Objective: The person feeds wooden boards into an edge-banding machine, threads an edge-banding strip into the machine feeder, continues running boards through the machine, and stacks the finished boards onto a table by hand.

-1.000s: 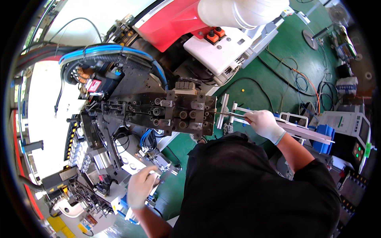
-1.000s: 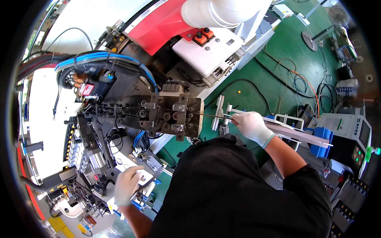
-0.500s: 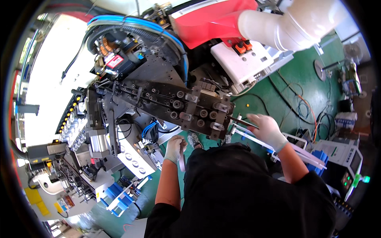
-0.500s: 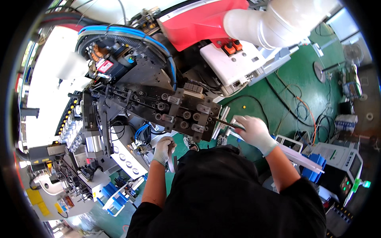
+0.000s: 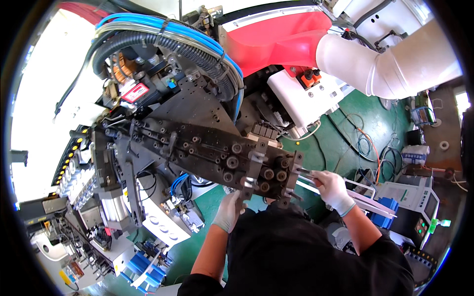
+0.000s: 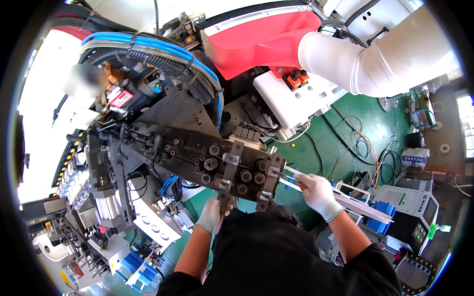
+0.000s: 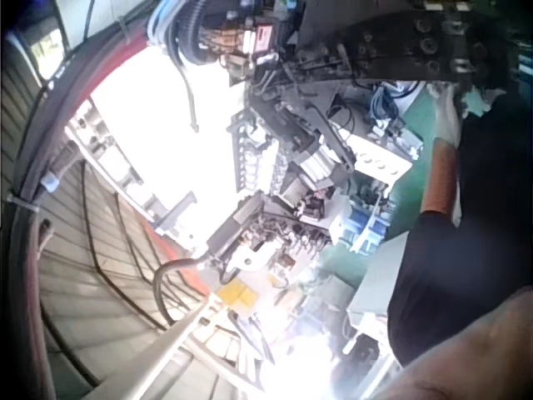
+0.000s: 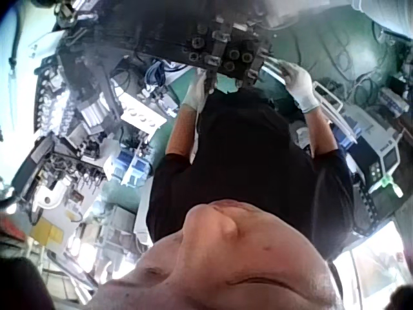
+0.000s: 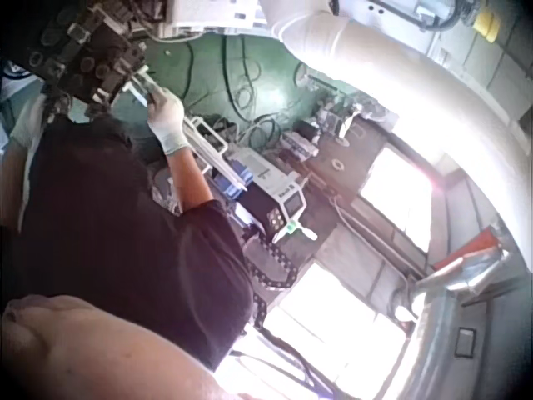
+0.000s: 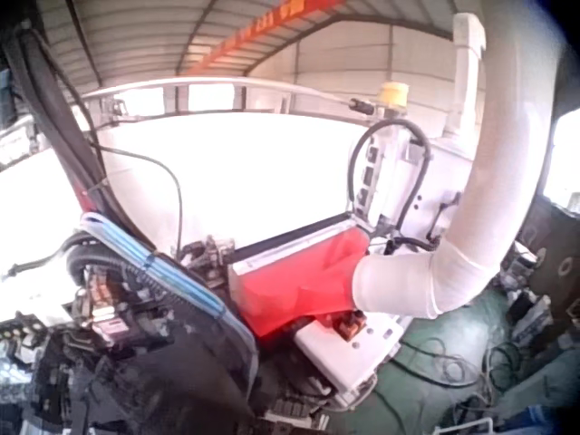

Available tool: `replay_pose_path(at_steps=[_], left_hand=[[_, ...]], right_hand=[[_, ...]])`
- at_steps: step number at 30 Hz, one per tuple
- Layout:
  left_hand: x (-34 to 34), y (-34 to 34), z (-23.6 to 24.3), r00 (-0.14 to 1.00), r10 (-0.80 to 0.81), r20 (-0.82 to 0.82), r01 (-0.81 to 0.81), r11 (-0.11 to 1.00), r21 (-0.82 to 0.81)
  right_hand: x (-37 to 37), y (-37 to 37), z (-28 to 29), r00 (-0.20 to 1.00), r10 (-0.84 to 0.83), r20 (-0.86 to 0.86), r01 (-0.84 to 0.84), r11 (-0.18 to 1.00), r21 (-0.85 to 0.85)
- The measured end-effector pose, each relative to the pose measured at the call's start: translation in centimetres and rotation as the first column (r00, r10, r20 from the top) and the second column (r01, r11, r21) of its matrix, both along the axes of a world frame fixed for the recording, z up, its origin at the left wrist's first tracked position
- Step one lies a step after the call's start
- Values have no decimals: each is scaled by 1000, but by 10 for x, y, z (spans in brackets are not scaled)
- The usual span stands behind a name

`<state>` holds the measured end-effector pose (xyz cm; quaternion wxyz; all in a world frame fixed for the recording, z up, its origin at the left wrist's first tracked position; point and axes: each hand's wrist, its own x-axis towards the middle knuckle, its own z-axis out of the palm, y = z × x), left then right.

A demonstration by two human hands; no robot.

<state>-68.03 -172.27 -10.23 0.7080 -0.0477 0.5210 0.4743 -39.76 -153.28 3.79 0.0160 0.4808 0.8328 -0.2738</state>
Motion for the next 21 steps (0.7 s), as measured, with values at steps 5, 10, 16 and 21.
replay_pose_path(at_steps=[5, 10, 16, 21], left_hand=[[-12, 0, 2, 998, -65, 9, 65, 998, 19], [-26, -3, 0, 995, -102, 6, 102, 990, -94], [-38, -3, 1, 999, -25, 34, 31, 985, -169], [-53, -3, 48, 799, -488, -352, 451, 873, -188]], right_hand=[[-22, -1, -20, 996, 87, -11, -84, 980, 181], [-18, 14, -20, 967, 252, -42, -230, 929, 289], [-25, 26, -16, 986, 159, -40, -154, 982, 110], [-33, 5, -6, 998, 66, -11, -63, 988, 143]])
